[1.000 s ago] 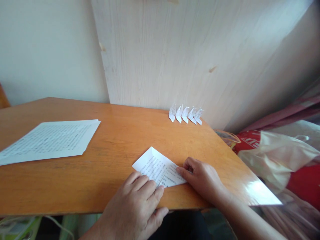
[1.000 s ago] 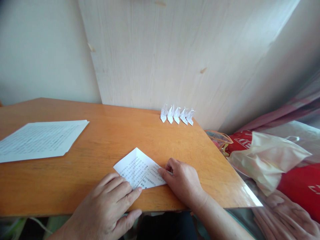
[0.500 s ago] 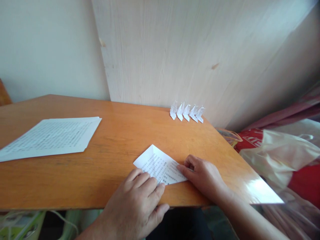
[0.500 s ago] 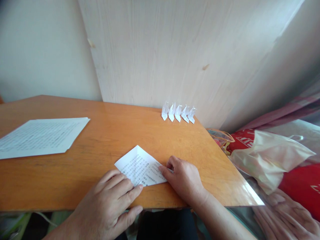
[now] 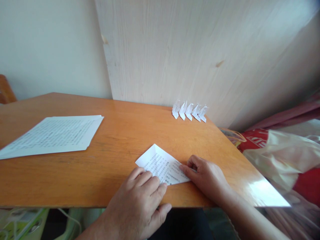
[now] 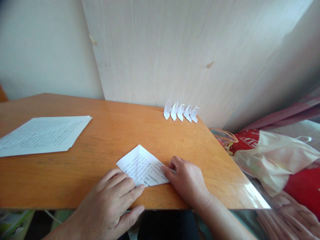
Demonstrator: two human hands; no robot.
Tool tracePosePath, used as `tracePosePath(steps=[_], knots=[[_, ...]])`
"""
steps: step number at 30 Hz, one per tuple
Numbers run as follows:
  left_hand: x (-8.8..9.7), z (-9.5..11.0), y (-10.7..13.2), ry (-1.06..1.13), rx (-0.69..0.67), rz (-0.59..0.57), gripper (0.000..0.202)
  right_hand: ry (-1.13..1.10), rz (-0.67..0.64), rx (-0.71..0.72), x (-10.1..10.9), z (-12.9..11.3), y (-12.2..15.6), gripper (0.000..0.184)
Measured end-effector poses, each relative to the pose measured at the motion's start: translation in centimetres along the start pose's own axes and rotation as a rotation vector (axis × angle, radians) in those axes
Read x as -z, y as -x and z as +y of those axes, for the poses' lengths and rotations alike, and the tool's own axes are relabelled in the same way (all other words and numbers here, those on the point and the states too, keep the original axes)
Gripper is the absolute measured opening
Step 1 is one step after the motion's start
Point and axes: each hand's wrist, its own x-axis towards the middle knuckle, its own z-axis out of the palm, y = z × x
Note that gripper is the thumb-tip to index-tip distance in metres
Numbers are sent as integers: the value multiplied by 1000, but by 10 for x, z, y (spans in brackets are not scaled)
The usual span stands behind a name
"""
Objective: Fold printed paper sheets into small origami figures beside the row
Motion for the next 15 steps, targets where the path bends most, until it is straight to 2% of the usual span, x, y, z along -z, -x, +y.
tracePosePath(steps=[15], knots=[[2,-2,-5,94,54,12,11,17,-2,-20,4,-6,0,29]])
